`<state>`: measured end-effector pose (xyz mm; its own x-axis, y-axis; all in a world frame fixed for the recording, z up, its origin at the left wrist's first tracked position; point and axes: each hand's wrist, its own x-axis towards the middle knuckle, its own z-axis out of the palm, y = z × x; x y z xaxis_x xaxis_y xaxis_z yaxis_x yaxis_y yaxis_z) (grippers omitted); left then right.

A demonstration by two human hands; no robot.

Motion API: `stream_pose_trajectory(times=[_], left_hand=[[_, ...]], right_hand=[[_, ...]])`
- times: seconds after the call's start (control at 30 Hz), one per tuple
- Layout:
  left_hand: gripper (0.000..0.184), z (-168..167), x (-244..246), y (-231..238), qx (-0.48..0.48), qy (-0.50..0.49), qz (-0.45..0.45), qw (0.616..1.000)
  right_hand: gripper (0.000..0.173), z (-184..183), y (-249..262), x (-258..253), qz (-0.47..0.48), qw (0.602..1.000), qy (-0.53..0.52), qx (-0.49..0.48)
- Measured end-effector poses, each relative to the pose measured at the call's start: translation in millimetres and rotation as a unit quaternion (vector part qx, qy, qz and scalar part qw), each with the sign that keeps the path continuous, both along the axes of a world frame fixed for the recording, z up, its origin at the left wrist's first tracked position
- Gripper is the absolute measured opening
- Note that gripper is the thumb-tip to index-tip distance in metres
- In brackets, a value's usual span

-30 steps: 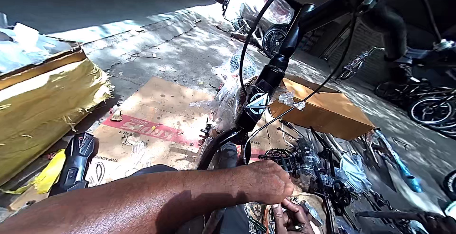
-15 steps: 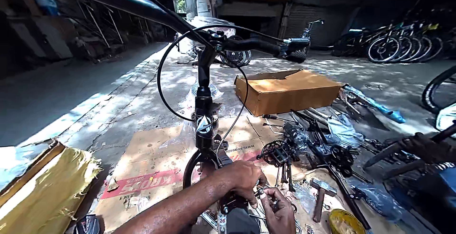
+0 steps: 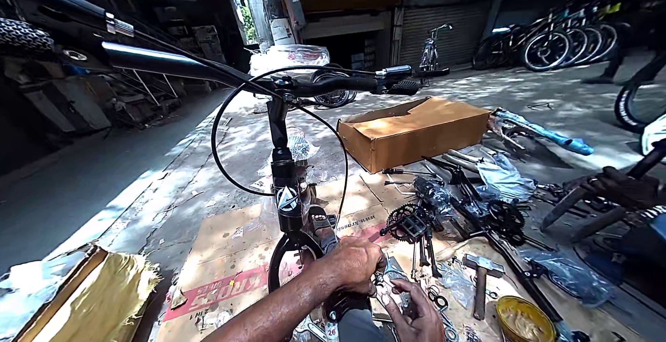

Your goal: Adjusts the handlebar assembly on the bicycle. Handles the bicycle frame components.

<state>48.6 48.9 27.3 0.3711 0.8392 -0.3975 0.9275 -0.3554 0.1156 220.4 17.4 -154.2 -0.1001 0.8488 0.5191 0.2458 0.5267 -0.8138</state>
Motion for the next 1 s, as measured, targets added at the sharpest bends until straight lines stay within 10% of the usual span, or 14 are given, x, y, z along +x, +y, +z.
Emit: stream_pose_trajectory(times=[0.47, 1.0], left_hand=[[0.030, -1, -46, -16, 0.078, -0.206, 0.076, 0.973], [0.026, -1, -44, -33, 0.129, -0.152, 0.122, 0.972]], right_hand=[[0.011, 47, 48, -33, 0.070, 0.987, 0.052, 0.133], [0.009, 57, 54, -43, 0.174, 0.972, 0.104, 0.116]])
